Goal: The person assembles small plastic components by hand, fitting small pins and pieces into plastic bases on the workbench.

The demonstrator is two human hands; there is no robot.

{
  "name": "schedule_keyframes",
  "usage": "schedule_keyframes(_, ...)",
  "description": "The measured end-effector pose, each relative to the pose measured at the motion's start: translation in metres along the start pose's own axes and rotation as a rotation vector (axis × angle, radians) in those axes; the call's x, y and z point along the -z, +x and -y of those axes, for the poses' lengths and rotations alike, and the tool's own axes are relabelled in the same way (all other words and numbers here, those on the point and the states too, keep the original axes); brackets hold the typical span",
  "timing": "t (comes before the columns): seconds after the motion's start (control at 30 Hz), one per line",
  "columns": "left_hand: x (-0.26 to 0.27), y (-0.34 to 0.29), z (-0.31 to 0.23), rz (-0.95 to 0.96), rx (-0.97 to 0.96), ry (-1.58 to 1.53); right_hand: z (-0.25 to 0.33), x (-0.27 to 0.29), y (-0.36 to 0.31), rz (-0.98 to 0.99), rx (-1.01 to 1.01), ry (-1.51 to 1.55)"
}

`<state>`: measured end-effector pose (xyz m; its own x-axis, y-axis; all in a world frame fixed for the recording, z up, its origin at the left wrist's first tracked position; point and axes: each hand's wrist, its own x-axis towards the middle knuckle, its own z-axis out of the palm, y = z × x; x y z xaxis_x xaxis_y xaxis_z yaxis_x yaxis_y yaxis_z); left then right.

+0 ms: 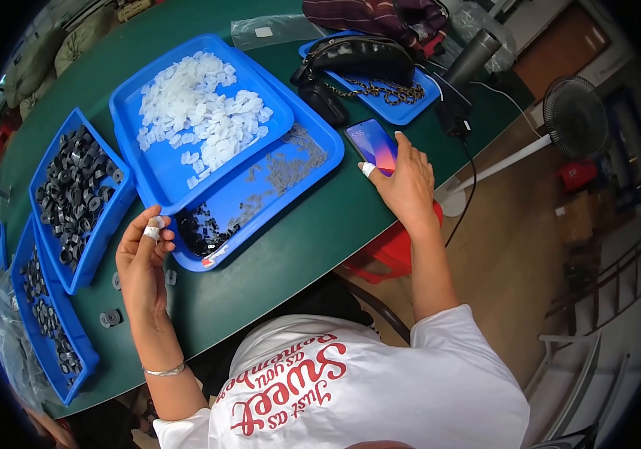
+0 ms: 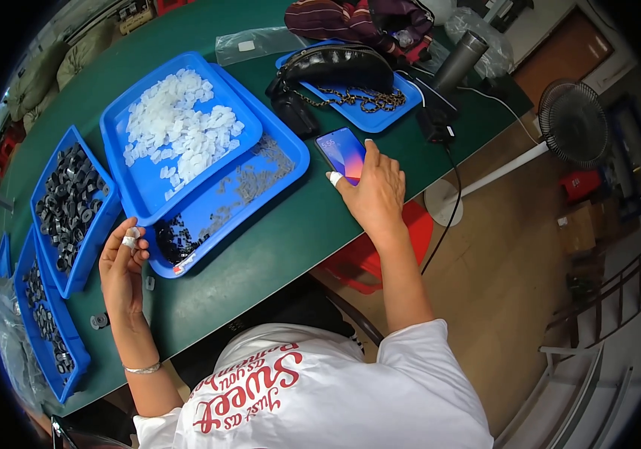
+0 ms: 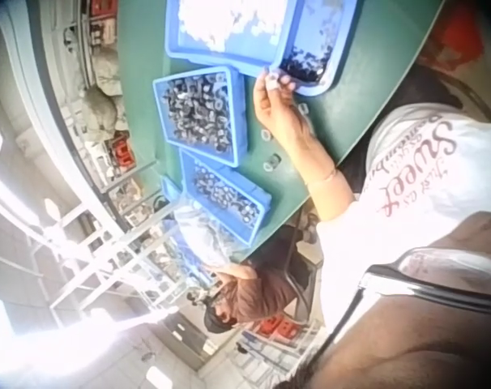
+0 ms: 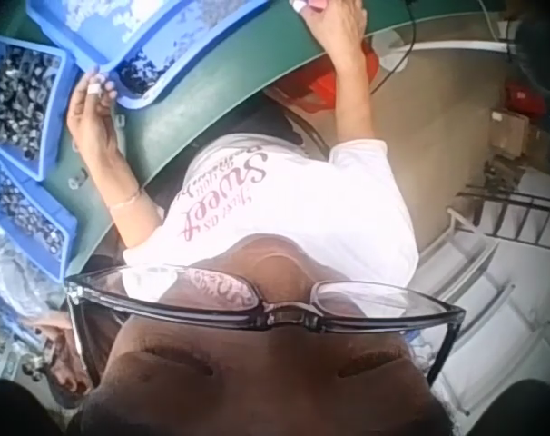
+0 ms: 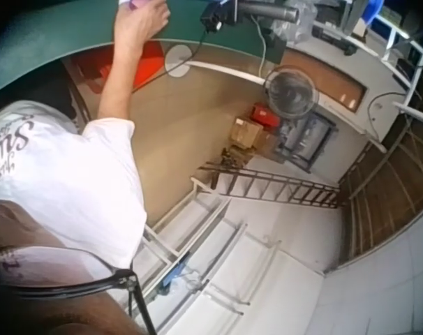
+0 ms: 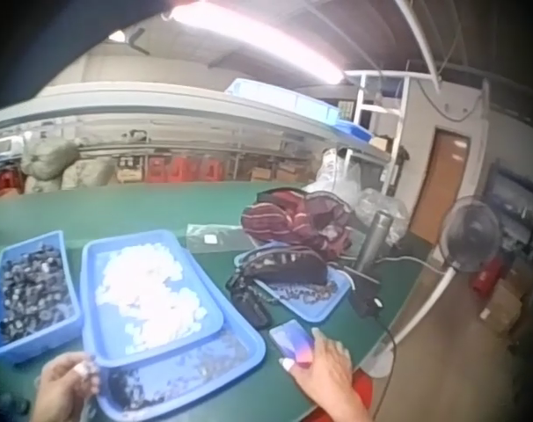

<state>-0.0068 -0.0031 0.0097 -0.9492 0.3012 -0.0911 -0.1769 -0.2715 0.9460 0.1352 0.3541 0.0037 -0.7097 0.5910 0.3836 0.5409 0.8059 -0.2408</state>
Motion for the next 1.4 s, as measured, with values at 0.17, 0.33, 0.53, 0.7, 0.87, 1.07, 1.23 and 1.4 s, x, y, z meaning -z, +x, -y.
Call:
schedule_keyframes(0.17, 0.002, 0.0, -0.003, -0.008, -0.017, 0.01, 0.003, -0.001, 0.001, 0.007, 0.016, 0.006)
schedule_keyframes(0.33, 0.002, -0.006, -0.005, -0.063, 0.006, 0.003, 0.012, 0.011, 0.008, -0.075, 0.129, 0.027)
schedule_keyframes(0.53, -0.005, -0.005, -0.01, -0.031, 0.021, -0.064, 0.093, 0.038, 0.015, -0.023, 0.302, 0.46)
schedule_keyframes(0.7, 0.005, -0.002, -0.007, -0.052, 0.016, -0.047, 0.168, 0.02, 0.019, 0.161, 0.592, 0.622)
schedule_keyframes(0.87, 0.009, 0.001, -0.01, -0.068, 0.004, -0.016, 0.213, 0.02, 0.013, 0.487, 0.905, 0.473)
schedule_keyframes(1.07, 0.005, -0.001, -0.013, -0.067, 0.017, -0.058, 0.226, -0.007, -0.003, 0.578, 1.013, 0.389)
schedule_keyframes(1.23, 0.006, -0.003, -0.014, -0.039, 0.058, -0.072, 0.235, -0.013, -0.01, 0.662, 1.015, 0.326)
schedule_keyframes(1.4, 0.006, -0.002, -0.009, -0.028, 0.075, -0.092, 0.229, -0.02, -0.011, 0.64, 1.043, 0.398)
